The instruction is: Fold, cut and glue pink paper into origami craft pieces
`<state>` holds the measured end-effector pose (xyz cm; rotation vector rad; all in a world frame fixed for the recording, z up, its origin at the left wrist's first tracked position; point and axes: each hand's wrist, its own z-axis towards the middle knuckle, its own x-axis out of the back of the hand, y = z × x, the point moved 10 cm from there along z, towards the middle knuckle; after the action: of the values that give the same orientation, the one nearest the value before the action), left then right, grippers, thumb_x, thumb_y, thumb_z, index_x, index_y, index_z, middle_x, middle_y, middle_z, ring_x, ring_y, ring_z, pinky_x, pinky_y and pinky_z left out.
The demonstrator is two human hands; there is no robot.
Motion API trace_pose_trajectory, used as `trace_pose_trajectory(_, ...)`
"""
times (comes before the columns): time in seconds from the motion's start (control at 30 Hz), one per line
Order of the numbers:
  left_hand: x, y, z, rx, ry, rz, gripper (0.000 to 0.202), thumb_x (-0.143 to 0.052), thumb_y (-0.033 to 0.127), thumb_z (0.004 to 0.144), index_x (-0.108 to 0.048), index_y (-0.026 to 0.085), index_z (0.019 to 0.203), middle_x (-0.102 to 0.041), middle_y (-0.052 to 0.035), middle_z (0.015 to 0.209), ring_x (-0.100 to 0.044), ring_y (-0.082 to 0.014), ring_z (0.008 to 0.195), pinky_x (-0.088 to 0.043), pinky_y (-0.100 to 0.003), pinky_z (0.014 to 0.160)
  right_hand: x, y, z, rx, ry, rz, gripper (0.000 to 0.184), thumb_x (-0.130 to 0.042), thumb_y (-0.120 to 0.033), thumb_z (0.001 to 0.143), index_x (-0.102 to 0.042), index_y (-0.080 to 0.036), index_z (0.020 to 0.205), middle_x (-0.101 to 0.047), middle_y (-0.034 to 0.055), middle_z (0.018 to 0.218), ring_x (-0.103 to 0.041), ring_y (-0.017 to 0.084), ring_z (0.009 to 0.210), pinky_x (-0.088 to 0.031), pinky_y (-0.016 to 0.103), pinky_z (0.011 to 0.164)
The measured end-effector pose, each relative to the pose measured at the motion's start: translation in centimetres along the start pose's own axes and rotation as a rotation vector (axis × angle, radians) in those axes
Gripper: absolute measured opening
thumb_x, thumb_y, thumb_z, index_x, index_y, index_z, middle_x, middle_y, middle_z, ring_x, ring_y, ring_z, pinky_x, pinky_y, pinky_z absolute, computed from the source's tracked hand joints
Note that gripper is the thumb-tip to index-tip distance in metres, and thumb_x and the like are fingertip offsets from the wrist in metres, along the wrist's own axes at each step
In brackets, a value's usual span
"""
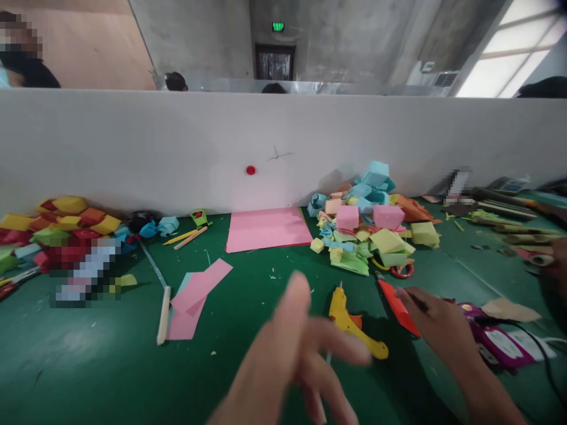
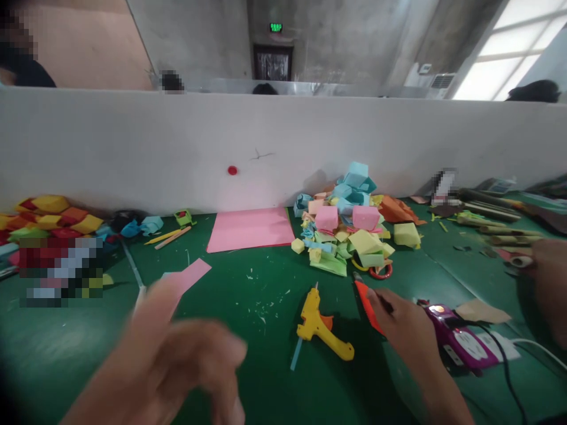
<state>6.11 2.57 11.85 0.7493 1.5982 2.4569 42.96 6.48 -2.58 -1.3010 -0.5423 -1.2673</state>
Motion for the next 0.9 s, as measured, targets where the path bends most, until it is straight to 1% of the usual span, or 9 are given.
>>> trace_pose_trajectory(0.07,1.4,0.6,0.7,-0.023,-0.034,0.045,0.06,-0.053,0.048,0.097,-0.035,0.041,0.155,-0.07,-0.0061,0.115,-0.067,-0.0241,0.086,-0.06,-0.038,0.067,-0.6,-0.1,-0.2,0.018,-0.014,0.012,0.046,-0.044,-0.064,0.092,-0.072,-0.028,0.086,-0.075,0.003,0.071,-0.072,0.027,0.065,-0.044,0.031,0.052)
trace_pose_trajectory(0.13,2.4,-1.0,1.3,0.011,-0.1,0.21,0.049,-0.052,0.036,0.101,-0.046,0.039,0.149,-0.068,-0.0058,0.119,-0.067,-0.0209,0.095,-0.06,-0.033,0.076,-1.4,-0.4,-0.3,0.059,-0.03,0.032,0.046,-0.044,-0.063,0.092,-0.072,-0.028,0.085,-0.074,0.0032,0.07,-0.071,0.026,0.062,-0.045,0.031,0.052)
trace_pose_trajectory(0.17,3.4,-2.3,1.6,0.01,-0.078,0.289,0.044,-0.053,0.034,0.1,-0.053,0.038,0.143,-0.069,-0.0047,0.119,-0.068,-0.0199,0.095,-0.06,-0.03,0.074,-1.8,-0.8,-0.5,0.096,-0.037,0.043,0.045,-0.045,-0.062,0.092,-0.072,-0.028,0.085,-0.075,0.0037,0.072,-0.071,0.026,0.063,-0.046,0.031,0.054)
trace_pose_trajectory(0.23,6.5,-6.8,2.2,0.135,0.046,0.456,0.036,-0.052,0.035,0.099,-0.061,0.034,0.134,-0.069,-0.0037,0.118,-0.068,-0.0203,0.095,-0.059,-0.027,0.067,-2.5,-1.6,-0.7,0.174,-0.044,0.062,0.042,-0.046,-0.059,0.092,-0.073,-0.027,0.086,-0.077,0.0049,0.08,-0.072,0.027,0.071,-0.05,0.032,0.059)
trace_pose_trajectory(0.3,9.0,-11.4,2.4,0.233,0.115,0.644,0.036,-0.053,0.04,0.096,-0.065,0.03,0.129,-0.068,-0.0049,0.122,-0.069,-0.0226,0.096,-0.059,-0.03,0.07,-3.0,-2.1,-0.8,0.221,-0.045,0.074,0.039,-0.047,-0.056,0.092,-0.074,-0.027,0.09,-0.078,0.0055,0.086,-0.072,0.027,0.076,-0.052,0.034,0.063)
trace_pose_trajectory(0.37,10.4,-15.2,2.9,0.278,0.102,0.822,0.039,-0.051,0.041,0.096,-0.065,0.027,0.13,-0.065,-0.006,0.131,-0.067,-0.0259,0.108,-0.058,-0.035,0.083,-3.3,-2.1,-0.8,0.22,-0.041,0.084,0.037,-0.048,-0.053,0.092,-0.074,-0.028,0.096,-0.078,0.005,0.088,-0.072,0.027,0.077,-0.053,0.035,0.063)
trace_pose_trajectory(0.47,11.3,-18.8,4.4,0.254,0.046,0.958,0.039,-0.05,0.036,0.096,-0.066,0.025,0.129,-0.064,-0.0067,0.134,-0.059,-0.0287,0.125,-0.048,-0.042,0.106,-3.6,-2.1,-0.7,0.226,-0.036,0.113,0.034,-0.049,-0.05,0.092,-0.074,-0.029,0.101,-0.078,0.0045,0.091,-0.072,0.026,0.079,-0.055,0.036,0.064)
trace_pose_trajectory(0.73,13.2,-22.8,10.7,0.216,0.026,1.113,0.044,-0.057,0.032,0.097,-0.056,0.023,0.14,-0.056,-0.0115,0.147,-0.045,-0.0344,0.139,-0.034,-0.055,0.114,-4.0,-1.1,-0.4,0.22,-0.049,0.265,0.03,-0.054,-0.05,0.09,-0.074,-0.028,0.097,-0.077,0.004,0.088,-0.072,0.024,0.074,-0.058,0.035,0.064)
trace_pose_trajectory(0.9,12.9,-24.4,12.1,0.162,-0.098,1.143,0.034,-0.062,0.033,0.099,-0.06,0.019,0.129,-0.062,-0.0114,0.132,-0.062,-0.0269,0.116,-0.052,-0.049,0.098,-3.4,-1.6,-0.4,0.221,-0.034,0.301,0.028,-0.055,-0.049,0.09,-0.074,-0.028,0.094,-0.077,0.0035,0.086,-0.07,0.023,0.07,-0.056,0.034,0.062)
